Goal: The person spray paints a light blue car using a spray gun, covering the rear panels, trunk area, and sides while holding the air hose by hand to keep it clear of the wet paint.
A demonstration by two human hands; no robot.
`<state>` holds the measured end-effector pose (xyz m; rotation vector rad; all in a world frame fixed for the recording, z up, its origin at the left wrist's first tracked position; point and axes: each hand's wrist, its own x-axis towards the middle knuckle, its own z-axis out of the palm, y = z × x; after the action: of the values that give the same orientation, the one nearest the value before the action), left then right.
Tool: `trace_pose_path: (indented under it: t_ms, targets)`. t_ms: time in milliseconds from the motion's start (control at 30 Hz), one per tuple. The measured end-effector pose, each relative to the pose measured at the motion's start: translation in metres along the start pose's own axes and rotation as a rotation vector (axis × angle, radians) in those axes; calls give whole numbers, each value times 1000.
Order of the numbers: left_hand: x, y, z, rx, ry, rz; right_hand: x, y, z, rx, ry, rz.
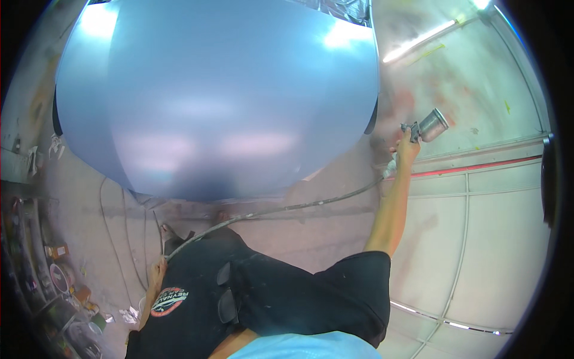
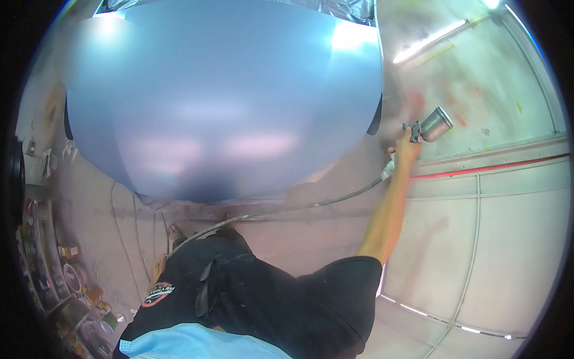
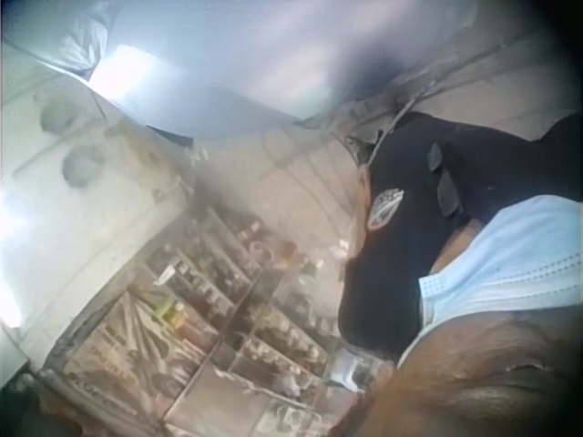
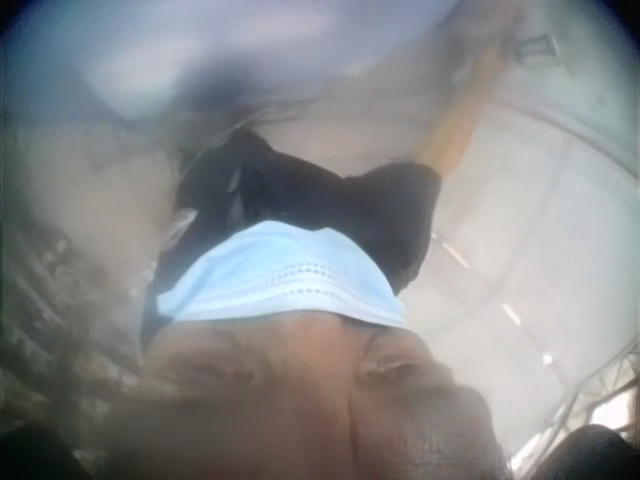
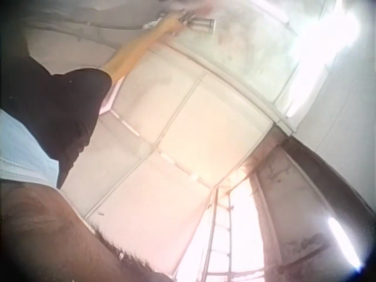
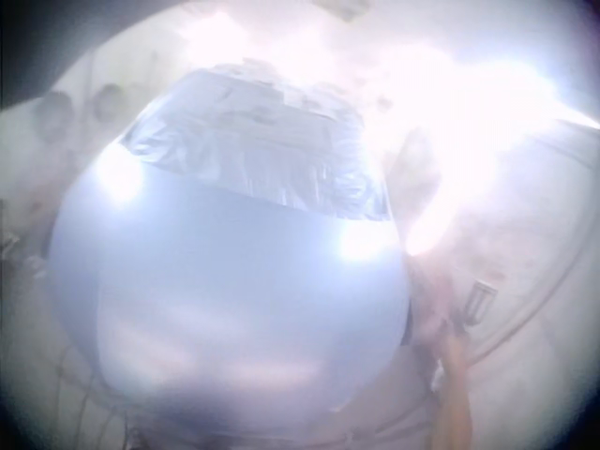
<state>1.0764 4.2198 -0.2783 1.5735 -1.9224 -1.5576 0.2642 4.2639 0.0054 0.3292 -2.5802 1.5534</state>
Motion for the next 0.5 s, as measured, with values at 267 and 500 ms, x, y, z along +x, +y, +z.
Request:
trace_pose_path:
  t_ms: [267, 500]
  targets:
    - [-15, -33, -64, -211, 315, -175, -170, -119, 8, 144, -453, 49]
    - [-20, -111, -135, -254, 415, -236, -355, -225, 80, 161, -642, 51]
